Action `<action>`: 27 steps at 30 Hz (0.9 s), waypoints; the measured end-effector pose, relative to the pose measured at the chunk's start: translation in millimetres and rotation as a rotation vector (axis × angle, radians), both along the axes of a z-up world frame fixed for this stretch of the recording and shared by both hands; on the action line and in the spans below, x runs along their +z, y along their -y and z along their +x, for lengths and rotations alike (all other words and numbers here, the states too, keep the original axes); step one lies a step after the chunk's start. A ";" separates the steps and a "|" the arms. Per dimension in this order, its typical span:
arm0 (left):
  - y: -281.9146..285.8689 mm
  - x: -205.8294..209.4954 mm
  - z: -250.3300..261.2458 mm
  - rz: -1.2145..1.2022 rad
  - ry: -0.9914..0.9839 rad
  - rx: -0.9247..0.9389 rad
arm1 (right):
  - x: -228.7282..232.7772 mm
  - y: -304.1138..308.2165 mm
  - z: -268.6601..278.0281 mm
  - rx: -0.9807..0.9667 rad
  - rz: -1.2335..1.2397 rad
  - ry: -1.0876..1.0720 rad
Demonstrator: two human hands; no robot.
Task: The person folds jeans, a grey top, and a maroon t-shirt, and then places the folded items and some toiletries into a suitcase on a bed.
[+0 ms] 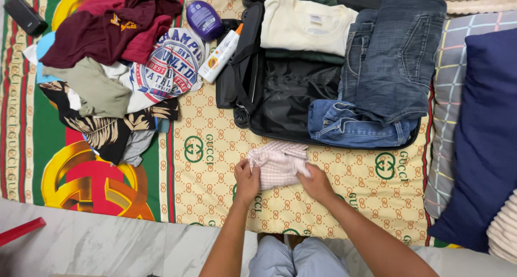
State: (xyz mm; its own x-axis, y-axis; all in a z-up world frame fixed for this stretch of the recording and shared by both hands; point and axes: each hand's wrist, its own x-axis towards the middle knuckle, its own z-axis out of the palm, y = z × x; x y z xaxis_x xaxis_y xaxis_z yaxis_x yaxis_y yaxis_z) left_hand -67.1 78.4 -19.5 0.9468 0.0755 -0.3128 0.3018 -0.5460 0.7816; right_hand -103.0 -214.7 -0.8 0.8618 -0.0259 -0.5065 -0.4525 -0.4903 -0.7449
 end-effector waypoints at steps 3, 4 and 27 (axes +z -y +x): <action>19.1 -10.1 8.5 0.162 0.048 0.037 | -9.1 0.1 27.4 -0.182 0.031 -0.160; 22.4 -11.0 8.4 0.159 0.044 0.037 | -10.1 -2.0 32.7 -0.172 -0.108 -0.090; 101.5 202.2 278.9 -0.465 -0.082 -0.243 | 109.3 65.7 178.7 -0.619 1.321 -0.091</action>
State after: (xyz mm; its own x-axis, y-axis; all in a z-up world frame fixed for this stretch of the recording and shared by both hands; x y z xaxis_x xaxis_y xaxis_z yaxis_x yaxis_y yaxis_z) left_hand 211.8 -23.1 182.6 0.8907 -0.3073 -0.3349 0.2801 -0.2092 0.9369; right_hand 75.7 -280.4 108.5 0.8503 0.1446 -0.5060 -0.4017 0.7994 -0.4467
